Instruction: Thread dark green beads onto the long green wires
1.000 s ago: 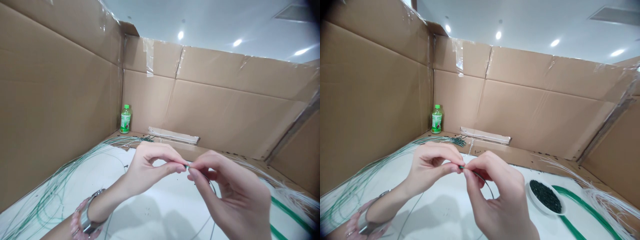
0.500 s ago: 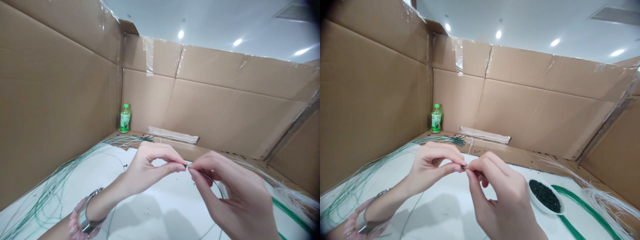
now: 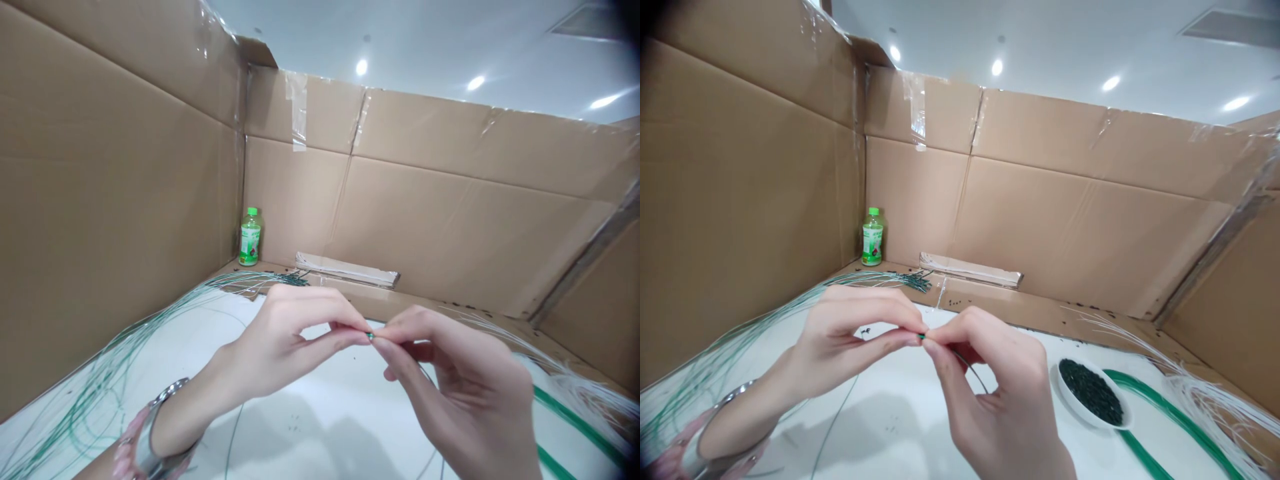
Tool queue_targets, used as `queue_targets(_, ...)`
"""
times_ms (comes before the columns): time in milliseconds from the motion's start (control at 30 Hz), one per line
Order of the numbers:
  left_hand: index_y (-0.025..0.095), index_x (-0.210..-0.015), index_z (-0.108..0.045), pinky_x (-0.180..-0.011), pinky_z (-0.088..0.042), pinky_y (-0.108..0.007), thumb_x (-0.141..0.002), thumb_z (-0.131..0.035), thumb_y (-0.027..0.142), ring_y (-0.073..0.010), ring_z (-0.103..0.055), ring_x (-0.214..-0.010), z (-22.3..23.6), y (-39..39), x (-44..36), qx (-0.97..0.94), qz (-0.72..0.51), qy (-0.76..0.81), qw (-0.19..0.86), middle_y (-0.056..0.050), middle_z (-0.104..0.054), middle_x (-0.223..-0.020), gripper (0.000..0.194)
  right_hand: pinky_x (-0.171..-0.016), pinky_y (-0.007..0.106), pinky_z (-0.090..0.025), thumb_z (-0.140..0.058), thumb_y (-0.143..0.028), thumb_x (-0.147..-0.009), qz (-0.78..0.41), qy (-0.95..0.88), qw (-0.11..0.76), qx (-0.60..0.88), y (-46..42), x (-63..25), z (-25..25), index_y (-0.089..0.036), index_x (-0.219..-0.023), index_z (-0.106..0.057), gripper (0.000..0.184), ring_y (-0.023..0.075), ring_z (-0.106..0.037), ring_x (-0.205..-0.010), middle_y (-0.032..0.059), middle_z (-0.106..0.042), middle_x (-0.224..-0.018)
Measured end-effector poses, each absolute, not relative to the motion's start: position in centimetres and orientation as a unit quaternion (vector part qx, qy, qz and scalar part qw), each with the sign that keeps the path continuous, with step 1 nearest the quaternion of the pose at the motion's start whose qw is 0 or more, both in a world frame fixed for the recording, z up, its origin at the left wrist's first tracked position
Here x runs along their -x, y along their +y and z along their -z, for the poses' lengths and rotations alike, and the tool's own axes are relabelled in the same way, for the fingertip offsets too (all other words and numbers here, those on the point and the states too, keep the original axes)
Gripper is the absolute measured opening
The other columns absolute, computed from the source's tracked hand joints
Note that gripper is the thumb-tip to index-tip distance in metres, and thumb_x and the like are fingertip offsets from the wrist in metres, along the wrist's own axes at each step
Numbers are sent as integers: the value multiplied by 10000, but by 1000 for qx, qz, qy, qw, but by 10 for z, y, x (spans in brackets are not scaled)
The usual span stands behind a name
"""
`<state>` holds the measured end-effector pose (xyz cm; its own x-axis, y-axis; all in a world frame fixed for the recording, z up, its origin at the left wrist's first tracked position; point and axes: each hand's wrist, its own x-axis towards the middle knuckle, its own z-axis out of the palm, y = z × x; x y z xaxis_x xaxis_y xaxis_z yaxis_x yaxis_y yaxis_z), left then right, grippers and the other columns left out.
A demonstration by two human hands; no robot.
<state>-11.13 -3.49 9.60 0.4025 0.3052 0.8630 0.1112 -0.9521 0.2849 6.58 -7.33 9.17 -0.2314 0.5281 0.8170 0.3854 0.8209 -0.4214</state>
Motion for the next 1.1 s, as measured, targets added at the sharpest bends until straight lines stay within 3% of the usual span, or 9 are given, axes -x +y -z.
queue_targets(300,163,-796,-708,-584,-502,-207,-767,-688,91,-111,-626,-635,-84,-31,105,-751,-612,112,223,-20,-694,-709,80,-400,148,-482,-632,-60,-776,-159,-704,645,250,-68,-49,-87,-183,-708,-649,141,64,-529,-498,-16,-602,-609)
queue_targets(567,166,-862,-709,-632,-534,-206,-767,-662,23,-108,-652,-682,-77,-28,100,-731,-656,79,172,-19,-713,-751,177,-402,147,-502,-629,-55,-777,-172,-670,682,238,-60,-42,-82,-195,-755,-688,154,62,-563,-499,-25,-648,-642)
queue_targets(667,153,-830,-699,-632,-530,-204,-761,-664,20,-102,-643,-669,-79,-27,100,-727,-665,86,147,-19,-707,-737,154,-468,173,-511,-633,-51,-773,-128,-690,666,254,-60,-46,-84,-211,-800,-682,169,78,-588,-580,-22,-657,-702)
queue_targets(867,150,-797,-684,-625,-525,-201,-762,-662,21,-99,-639,-662,-81,-30,104,-732,-659,115,126,-13,-698,-722,136,-543,264,-468,-629,45,-687,79,-719,639,262,-66,-57,-84,-202,-824,-646,283,129,-565,-656,8,-603,-731)
queue_targets(1100,155,-842,-685,-635,-520,-213,-758,-668,21,-101,-628,-666,-79,-29,102,-749,-644,98,125,-17,-694,-751,159,-535,251,-459,-617,51,-684,114,-744,605,259,-67,-54,-87,-186,-803,-614,266,113,-536,-644,10,-581,-718)
